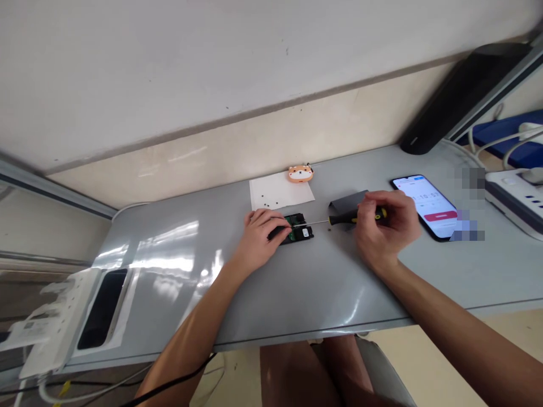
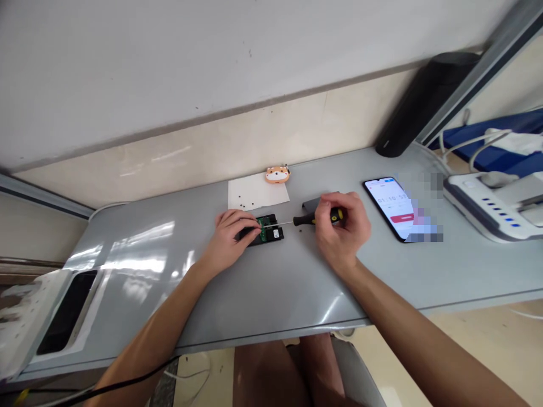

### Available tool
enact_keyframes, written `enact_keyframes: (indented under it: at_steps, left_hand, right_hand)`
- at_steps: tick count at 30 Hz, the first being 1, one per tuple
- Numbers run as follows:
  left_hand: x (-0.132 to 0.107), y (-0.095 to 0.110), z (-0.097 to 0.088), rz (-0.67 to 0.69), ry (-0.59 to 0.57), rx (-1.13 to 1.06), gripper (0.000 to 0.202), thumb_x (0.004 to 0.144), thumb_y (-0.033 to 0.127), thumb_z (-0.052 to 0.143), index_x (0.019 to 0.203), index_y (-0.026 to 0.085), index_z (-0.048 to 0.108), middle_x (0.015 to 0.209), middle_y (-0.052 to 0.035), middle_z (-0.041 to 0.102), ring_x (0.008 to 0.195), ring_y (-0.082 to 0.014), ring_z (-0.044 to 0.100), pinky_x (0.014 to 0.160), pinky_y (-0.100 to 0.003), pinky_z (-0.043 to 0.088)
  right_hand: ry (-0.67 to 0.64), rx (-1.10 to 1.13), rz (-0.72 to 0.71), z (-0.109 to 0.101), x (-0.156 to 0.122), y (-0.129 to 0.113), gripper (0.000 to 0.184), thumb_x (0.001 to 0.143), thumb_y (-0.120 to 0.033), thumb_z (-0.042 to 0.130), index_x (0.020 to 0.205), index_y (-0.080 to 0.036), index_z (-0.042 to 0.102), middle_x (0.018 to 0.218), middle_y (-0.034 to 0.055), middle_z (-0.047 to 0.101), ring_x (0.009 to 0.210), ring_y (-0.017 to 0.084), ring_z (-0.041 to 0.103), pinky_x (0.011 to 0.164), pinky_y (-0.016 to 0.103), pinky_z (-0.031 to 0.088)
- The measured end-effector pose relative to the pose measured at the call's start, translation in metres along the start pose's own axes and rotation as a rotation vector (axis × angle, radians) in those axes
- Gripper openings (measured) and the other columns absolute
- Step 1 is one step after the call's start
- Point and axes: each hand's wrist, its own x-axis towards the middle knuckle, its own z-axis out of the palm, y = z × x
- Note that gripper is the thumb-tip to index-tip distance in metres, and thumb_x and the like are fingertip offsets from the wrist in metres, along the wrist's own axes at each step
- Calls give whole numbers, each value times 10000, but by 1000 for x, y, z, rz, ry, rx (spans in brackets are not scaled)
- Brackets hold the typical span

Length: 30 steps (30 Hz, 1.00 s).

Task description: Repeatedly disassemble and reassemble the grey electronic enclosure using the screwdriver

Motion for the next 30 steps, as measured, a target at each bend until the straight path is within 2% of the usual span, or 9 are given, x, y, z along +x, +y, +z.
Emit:
enact_keyframes:
  at_steps: [7,11,14,20,25,28,30]
  left_hand:
    - [4,-8,-8,-114,59,-2,108,1066,201,592,1021,252,675,1021,-15,772,1042,-221,689,1082,-428,473]
    - [5,-13,-10,-186,103,29,106,1047,200,584,993,258,653,1006,-22,761,1035,-236,683,1050,-428,495]
    - [4,-12,-9,-189,107,26,117,1083,232,518,1023,259,615,1011,-38,743,1027,-242,669,1033,-425,502]
    - [0,4,-6,-80,60,49,210,1150,294,411,1022,255,573,949,-38,709,927,-226,644,972,-403,489]
    - [-2,22,2,107,-115,69,373,1185,409,416,926,241,627,825,3,704,802,-190,622,922,-378,454]
    - [-3,28,6,206,-203,78,385,1181,430,468,935,240,694,830,7,740,809,-179,638,929,-369,428]
    - [-4,30,8,239,-216,80,362,1178,421,490,971,248,732,861,7,770,825,-177,654,924,-366,416]
  right_hand:
    - [186,-95,83,-1,22,6,81,942,-193,634,890,-246,667,720,-36,560,591,146,495,566,318,386]
    - [167,-66,98,-4,23,7,71,932,-197,616,890,-244,649,740,-31,577,587,142,506,570,324,389]
    - [135,-38,115,-7,20,8,75,936,-202,603,889,-246,641,739,-31,586,565,141,514,570,330,404]
    - [162,-29,136,-9,20,10,91,918,-194,599,859,-256,629,721,-32,573,561,145,502,554,328,390]
    - [168,-61,145,-11,22,13,128,929,-207,605,820,-274,614,713,-10,575,554,162,493,524,338,370]
    - [156,-79,161,-13,23,14,129,918,-195,614,814,-272,615,717,-4,592,579,171,512,533,337,385]
    - [162,-71,183,-13,24,15,114,913,-203,621,821,-270,617,729,-6,598,593,171,524,549,336,402]
